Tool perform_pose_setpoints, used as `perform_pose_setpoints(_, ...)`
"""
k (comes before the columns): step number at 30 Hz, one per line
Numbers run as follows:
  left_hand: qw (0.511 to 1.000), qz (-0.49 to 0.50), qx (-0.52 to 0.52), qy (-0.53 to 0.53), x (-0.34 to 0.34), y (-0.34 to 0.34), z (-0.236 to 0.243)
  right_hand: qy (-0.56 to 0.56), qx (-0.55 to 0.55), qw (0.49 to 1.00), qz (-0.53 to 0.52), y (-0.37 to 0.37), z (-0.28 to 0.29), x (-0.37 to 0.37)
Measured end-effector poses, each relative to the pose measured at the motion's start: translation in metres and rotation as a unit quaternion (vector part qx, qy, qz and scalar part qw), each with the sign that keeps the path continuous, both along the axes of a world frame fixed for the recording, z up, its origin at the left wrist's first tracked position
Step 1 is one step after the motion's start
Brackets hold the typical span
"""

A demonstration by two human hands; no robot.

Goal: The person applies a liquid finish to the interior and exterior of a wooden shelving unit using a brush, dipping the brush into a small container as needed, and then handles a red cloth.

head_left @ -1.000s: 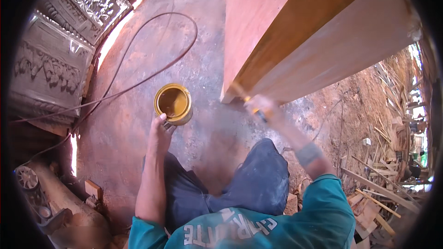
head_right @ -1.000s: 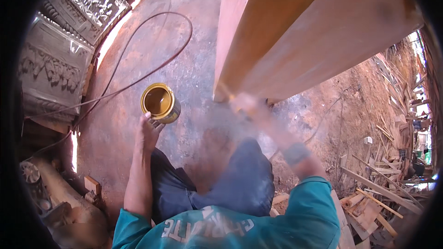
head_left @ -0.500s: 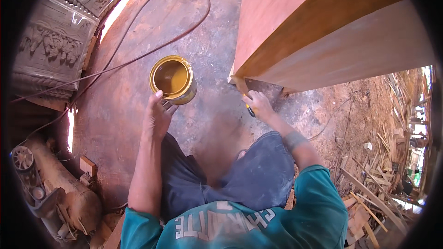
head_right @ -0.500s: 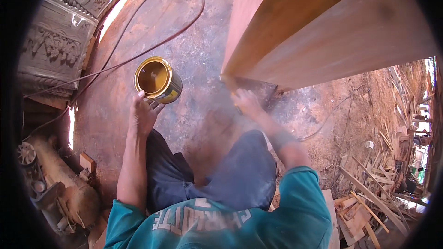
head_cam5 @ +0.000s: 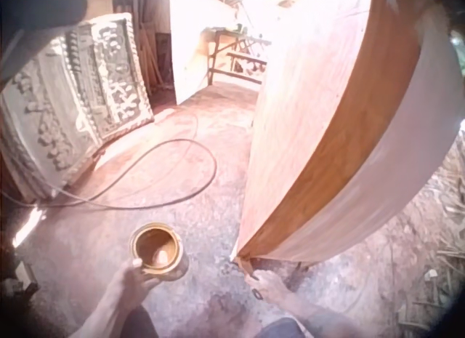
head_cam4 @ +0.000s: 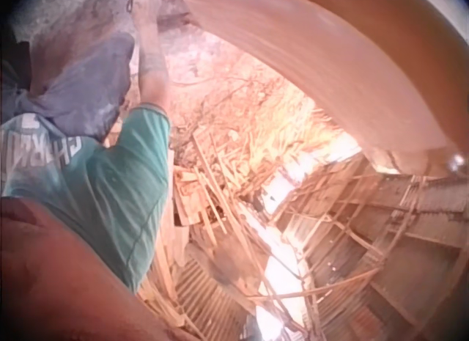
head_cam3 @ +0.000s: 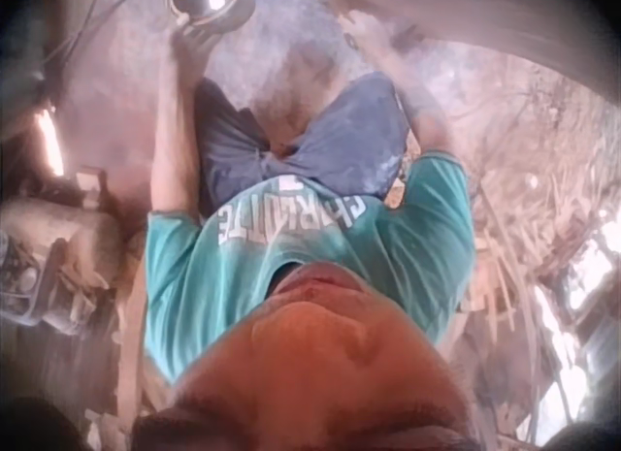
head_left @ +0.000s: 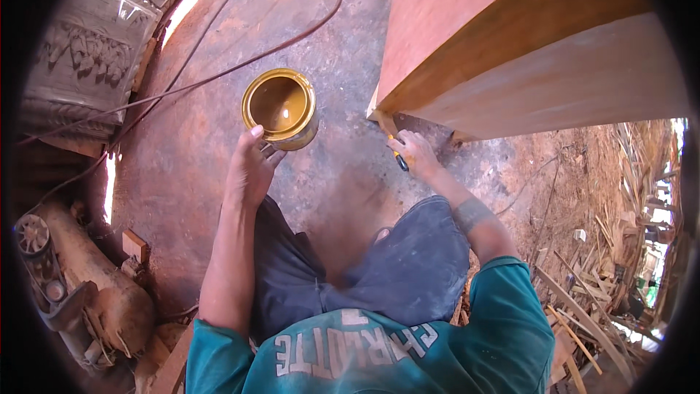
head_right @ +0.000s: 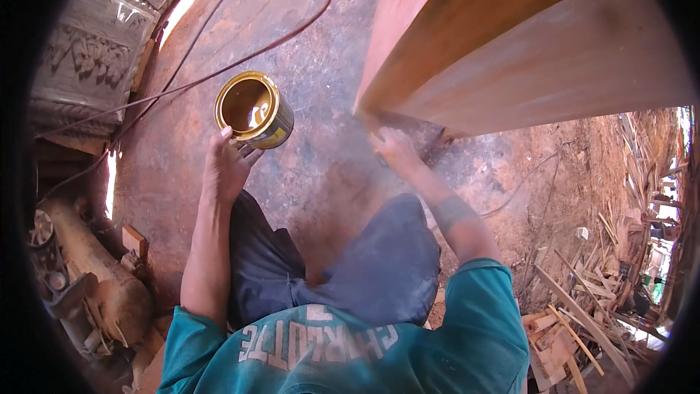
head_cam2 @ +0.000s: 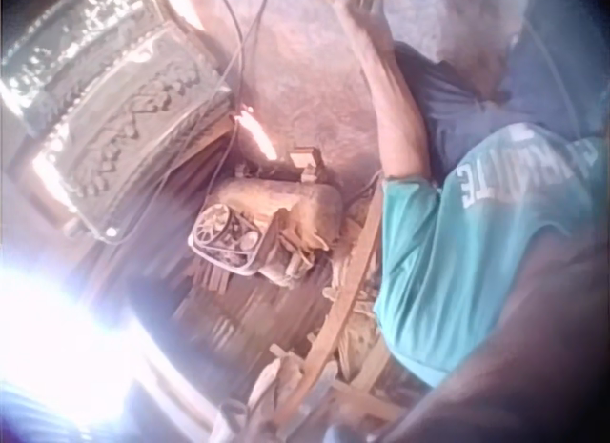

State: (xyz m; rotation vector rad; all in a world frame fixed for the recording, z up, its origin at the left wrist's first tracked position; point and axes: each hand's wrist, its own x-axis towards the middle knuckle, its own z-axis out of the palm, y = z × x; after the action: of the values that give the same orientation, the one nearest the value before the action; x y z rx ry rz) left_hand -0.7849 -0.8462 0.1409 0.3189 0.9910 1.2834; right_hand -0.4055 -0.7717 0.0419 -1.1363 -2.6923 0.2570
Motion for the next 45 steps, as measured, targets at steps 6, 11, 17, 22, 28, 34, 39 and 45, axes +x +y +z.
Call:
perform_pose_setpoints(6,1.000,0.011,-0.002,0.021,0.006,-0.006,0.007,-0.003,0.004,1.000,-0.004,-0.009,0.002,0.017)
perform_pose_setpoints(11,1.000,0.014,0.014,0.024,0.006,-0.006,0.014,-0.058,-0.024,0.998,-0.009,0.005,-0.024,0.009)
perform_pose_setpoints(17,0.999,0.026,0.014,0.014,0.005,-0.015,0.010,-0.021,-0.017,1.000,0.012,0.006,-0.016,-0.013)
perform_pose_setpoints(22,0.999,0.015,0.027,0.018,0.007,-0.014,0.016,-0.045,-0.010,0.999,0.008,0.009,-0.047,-0.013)
perform_pose_setpoints(28,0.999,0.025,0.025,0.024,0.008,-0.017,0.025,-0.084,-0.003,0.995,0.044,0.010,-0.055,-0.031)
perform_pose_setpoints(34,1.000,-0.002,0.019,0.025,0.016,-0.012,0.023,-0.179,-0.024,0.984,0.006,0.013,-0.068,-0.037)
perform_pose_setpoints(39,0.999,-0.017,0.032,0.014,0.013,-0.013,0.016,-0.147,-0.017,0.989,0.015,0.017,-0.045,-0.032)
perform_pose_setpoints(45,0.999,-0.014,0.034,0.028,0.008,-0.021,0.018,-0.033,0.030,0.998,-0.035,-0.029,0.021,-0.004)
